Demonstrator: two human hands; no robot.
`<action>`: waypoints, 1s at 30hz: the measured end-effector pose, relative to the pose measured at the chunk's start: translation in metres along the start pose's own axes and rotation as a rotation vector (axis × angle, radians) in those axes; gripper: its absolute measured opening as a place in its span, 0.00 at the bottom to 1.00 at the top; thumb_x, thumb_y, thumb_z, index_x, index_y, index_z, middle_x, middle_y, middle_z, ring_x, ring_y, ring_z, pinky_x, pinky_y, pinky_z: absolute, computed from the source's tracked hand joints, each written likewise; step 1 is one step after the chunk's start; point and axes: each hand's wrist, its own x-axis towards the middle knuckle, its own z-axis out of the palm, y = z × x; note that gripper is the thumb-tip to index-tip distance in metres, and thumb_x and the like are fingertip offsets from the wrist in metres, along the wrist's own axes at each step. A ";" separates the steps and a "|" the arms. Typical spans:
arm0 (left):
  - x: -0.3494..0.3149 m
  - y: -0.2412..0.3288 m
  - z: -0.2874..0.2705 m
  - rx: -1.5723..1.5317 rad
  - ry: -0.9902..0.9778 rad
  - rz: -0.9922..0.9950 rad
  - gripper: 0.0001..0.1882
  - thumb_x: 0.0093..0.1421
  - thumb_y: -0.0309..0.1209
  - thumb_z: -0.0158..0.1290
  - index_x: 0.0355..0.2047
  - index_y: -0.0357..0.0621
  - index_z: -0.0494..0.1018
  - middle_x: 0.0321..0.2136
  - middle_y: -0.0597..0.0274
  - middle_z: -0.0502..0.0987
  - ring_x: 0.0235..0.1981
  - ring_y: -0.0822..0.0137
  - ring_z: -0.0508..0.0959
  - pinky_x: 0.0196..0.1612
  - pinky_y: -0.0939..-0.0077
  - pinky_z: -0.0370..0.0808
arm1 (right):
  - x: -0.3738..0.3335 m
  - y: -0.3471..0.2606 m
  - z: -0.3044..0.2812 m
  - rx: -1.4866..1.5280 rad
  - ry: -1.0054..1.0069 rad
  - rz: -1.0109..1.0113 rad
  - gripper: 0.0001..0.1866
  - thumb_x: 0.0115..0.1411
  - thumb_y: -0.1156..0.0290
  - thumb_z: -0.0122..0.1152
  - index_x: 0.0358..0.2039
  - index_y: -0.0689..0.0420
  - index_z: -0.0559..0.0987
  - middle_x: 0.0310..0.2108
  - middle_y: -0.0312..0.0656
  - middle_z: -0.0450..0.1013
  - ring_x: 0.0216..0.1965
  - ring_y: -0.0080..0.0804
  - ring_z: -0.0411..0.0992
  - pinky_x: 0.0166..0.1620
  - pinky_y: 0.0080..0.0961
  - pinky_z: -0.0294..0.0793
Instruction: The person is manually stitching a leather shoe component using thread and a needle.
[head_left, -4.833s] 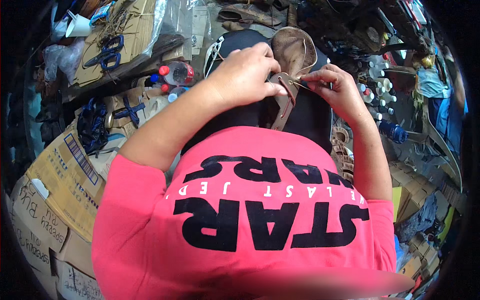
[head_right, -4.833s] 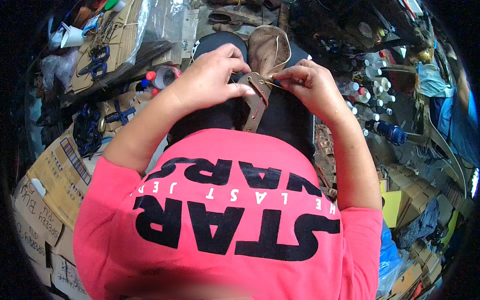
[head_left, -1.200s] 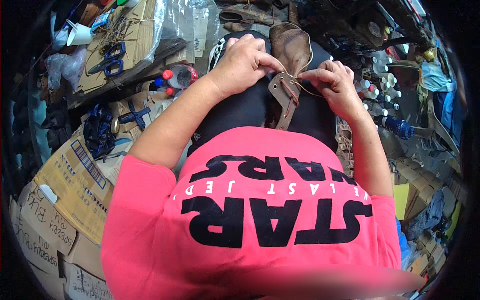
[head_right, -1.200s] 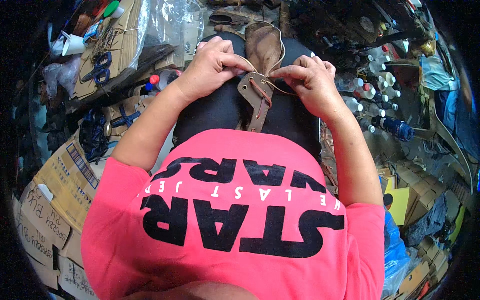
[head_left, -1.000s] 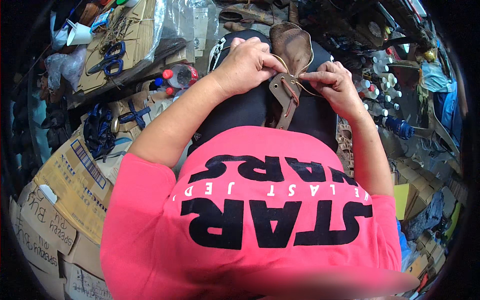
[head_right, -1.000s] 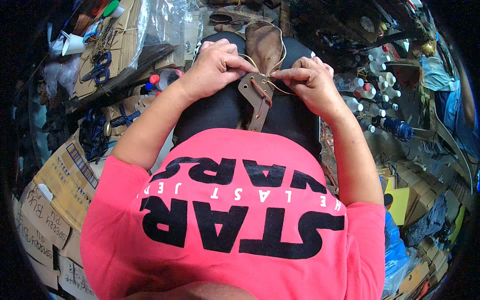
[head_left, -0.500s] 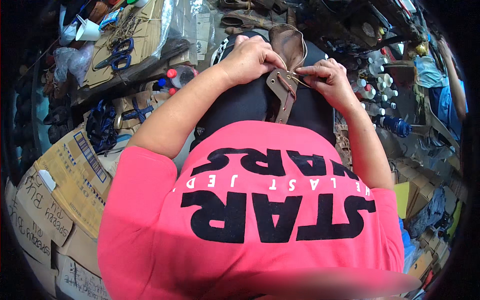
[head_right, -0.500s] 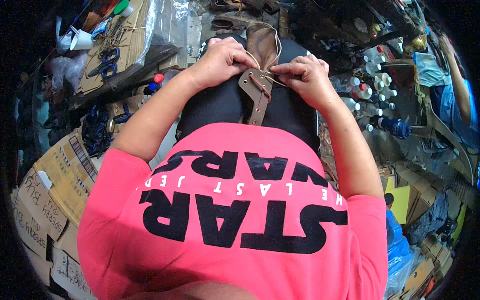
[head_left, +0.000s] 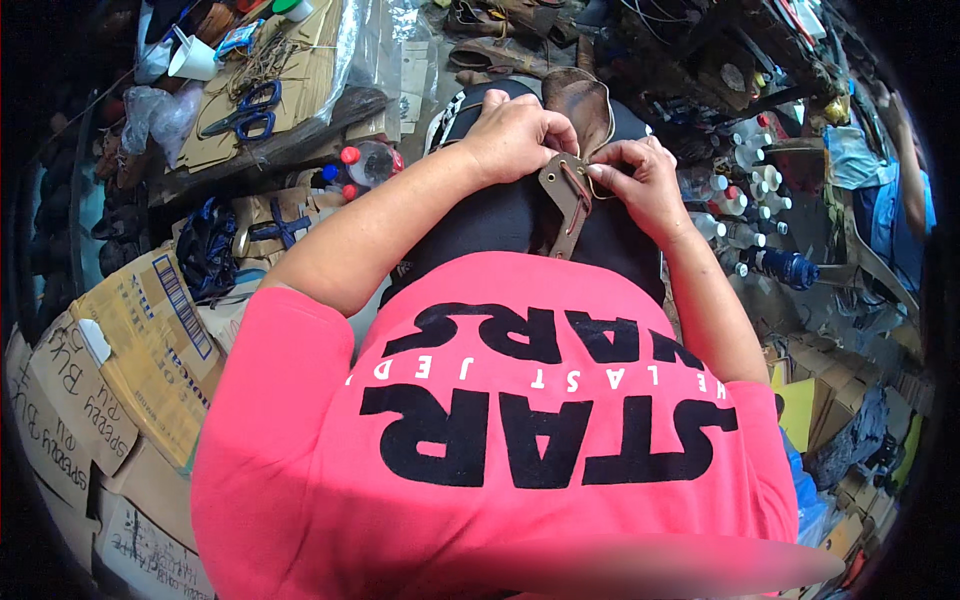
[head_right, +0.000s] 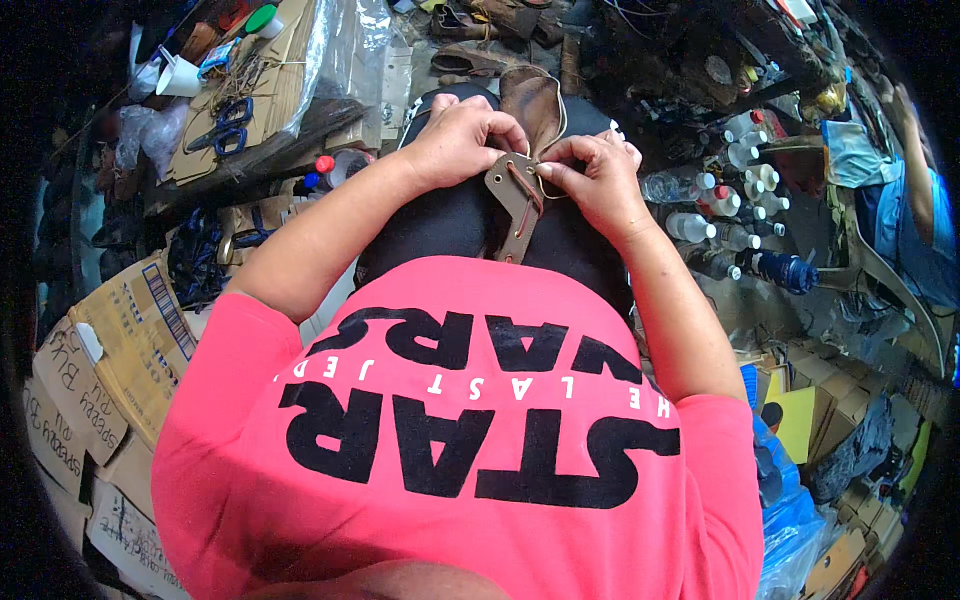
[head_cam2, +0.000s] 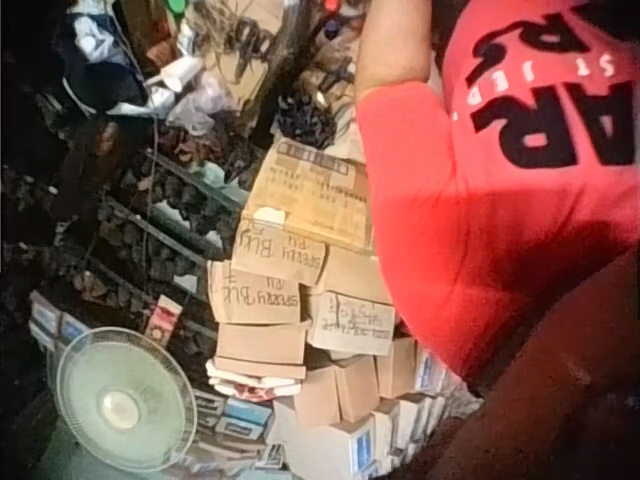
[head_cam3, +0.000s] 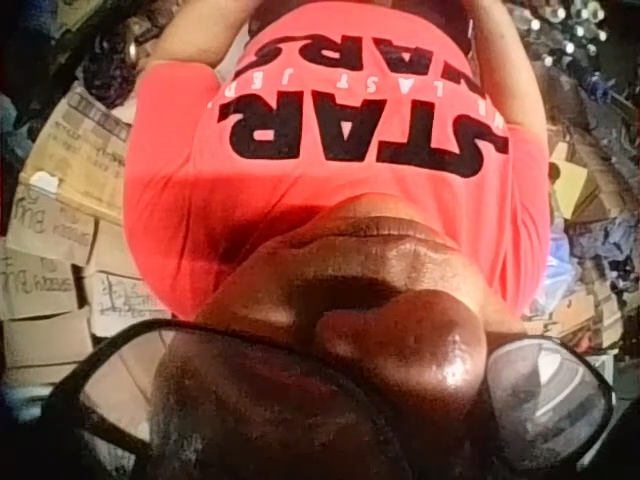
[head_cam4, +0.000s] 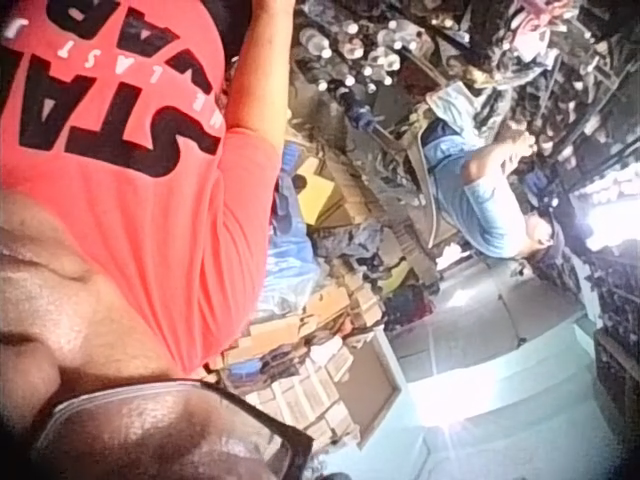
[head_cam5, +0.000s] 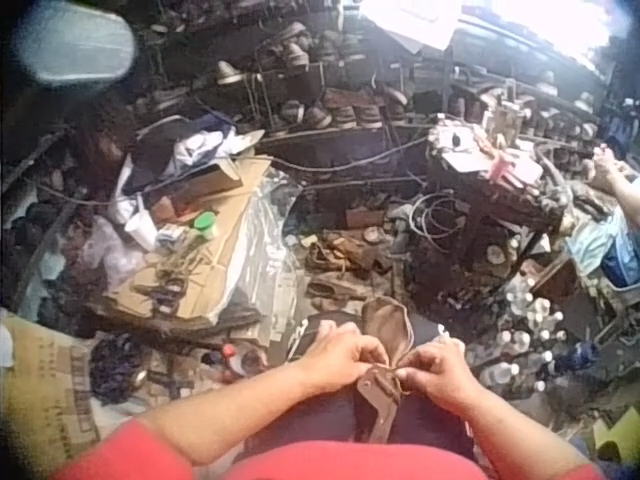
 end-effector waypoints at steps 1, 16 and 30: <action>0.001 -0.001 0.001 0.000 0.002 -0.001 0.06 0.48 0.40 0.61 0.27 0.63 0.80 0.25 0.76 0.78 0.37 0.70 0.73 0.46 0.66 0.55 | 0.001 -0.001 0.001 0.000 -0.010 0.036 0.07 0.46 0.67 0.69 0.26 0.54 0.81 0.27 0.34 0.76 0.32 0.30 0.67 0.39 0.27 0.64; 0.006 0.011 -0.028 0.236 -0.163 0.166 0.06 0.56 0.30 0.50 0.33 0.50 0.75 0.29 0.60 0.78 0.37 0.58 0.76 0.44 0.60 0.67 | -0.026 0.019 -0.030 0.220 -0.028 0.099 0.08 0.50 0.70 0.67 0.29 0.60 0.78 0.37 0.39 0.65 0.42 0.30 0.66 0.47 0.24 0.65; 0.004 0.001 -0.025 0.295 -0.202 0.212 0.07 0.57 0.30 0.48 0.34 0.51 0.75 0.28 0.57 0.76 0.39 0.57 0.74 0.45 0.62 0.63 | 0.013 0.005 -0.065 -0.248 -0.098 -0.083 0.08 0.55 0.64 0.62 0.32 0.54 0.79 0.35 0.39 0.73 0.42 0.39 0.70 0.47 0.36 0.65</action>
